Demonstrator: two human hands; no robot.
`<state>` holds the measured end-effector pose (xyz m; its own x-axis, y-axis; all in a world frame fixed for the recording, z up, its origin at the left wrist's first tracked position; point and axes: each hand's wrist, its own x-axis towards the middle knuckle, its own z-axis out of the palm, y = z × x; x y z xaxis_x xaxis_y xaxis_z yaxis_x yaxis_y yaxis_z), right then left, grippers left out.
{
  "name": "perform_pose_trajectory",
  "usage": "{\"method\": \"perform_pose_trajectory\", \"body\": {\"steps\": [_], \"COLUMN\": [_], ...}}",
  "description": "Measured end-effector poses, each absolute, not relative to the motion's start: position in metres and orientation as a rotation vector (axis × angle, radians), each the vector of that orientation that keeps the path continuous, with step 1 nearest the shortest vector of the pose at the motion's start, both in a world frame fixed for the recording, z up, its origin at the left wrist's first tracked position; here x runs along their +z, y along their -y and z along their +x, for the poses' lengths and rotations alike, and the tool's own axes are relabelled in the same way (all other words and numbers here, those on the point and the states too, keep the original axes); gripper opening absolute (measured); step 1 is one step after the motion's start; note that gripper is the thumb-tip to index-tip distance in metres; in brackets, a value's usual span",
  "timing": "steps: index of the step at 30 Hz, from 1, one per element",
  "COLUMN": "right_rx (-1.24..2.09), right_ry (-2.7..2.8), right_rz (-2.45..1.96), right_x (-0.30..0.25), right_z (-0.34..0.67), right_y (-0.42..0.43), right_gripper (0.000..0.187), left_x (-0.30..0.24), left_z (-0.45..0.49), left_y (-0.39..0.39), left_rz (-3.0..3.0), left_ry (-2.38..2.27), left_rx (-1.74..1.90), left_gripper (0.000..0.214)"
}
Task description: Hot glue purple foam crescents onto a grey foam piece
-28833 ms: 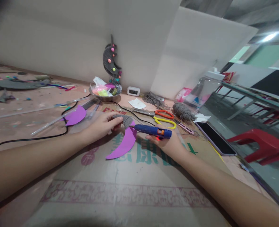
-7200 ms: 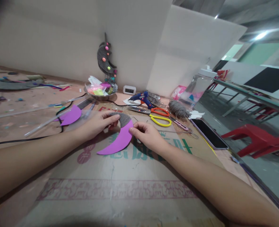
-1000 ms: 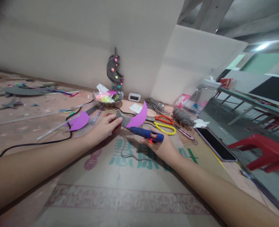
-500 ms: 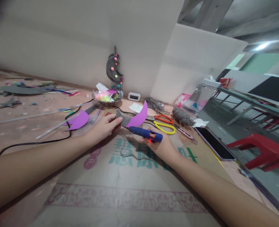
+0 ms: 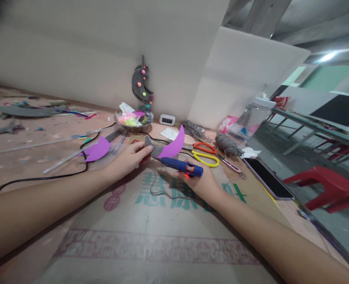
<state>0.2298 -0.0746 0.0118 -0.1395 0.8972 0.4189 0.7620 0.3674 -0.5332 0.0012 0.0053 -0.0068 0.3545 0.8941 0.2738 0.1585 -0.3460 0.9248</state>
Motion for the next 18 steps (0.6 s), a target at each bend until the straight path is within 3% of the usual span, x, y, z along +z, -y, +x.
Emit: {"method": "perform_pose_trajectory", "body": {"steps": [18], "right_rx": [0.264], "right_ry": [1.934], "right_rz": [-1.402], "right_x": [0.0187], "right_z": [0.2239], "right_y": [0.0771], "right_gripper": [0.025], "left_x": [-0.0043], "left_z": [0.0008], "left_y": [-0.0030], "left_rz": [1.735], "left_ry": [-0.931], "left_rx": [1.059], "left_gripper": [0.034]}}
